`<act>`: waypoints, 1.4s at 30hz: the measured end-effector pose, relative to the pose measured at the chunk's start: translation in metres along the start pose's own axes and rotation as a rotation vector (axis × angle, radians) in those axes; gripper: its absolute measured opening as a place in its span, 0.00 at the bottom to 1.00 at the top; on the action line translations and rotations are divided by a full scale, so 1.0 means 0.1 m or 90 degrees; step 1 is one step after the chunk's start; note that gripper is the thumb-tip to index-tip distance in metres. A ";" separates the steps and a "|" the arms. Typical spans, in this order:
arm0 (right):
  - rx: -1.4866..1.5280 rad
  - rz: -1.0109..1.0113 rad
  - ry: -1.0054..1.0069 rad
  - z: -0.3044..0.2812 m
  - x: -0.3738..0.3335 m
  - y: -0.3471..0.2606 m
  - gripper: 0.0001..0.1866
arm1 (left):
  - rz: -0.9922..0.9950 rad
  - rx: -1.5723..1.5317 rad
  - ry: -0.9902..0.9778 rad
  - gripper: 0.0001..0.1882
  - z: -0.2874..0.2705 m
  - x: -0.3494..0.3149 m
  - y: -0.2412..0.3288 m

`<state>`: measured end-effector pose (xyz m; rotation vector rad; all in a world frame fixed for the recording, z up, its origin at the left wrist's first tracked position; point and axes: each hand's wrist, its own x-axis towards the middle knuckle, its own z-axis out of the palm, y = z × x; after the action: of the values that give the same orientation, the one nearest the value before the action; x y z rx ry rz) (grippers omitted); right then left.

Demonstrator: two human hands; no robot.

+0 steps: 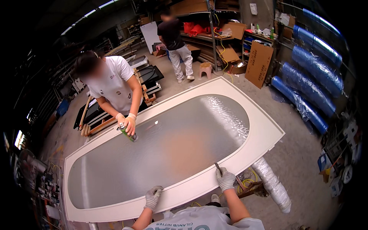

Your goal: The person applies a liquid solution to a large glass panel using a spray can and a squeegee. They smooth the liquid across the surface and wipe the edges. A coworker assists by spraying the glass with a bottle and using a heat gun.

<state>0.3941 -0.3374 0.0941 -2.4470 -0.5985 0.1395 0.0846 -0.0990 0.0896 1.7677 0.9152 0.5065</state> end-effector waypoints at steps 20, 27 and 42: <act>0.000 -0.188 -0.294 0.36 -0.78 -0.90 0.21 | 0.102 0.068 0.109 0.05 0.15 0.01 -0.22; -0.002 -0.193 -0.287 0.40 -0.78 -0.88 0.21 | 0.097 0.111 0.108 0.04 0.12 0.02 -0.18; -0.014 -0.142 -0.226 0.23 -0.53 -0.52 0.21 | 0.158 0.210 0.104 0.05 0.13 -0.05 -0.05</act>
<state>0.3214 -0.3122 0.1036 -2.3712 -1.0254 0.4841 0.0887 -0.1103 0.0805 2.1806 0.9373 0.6981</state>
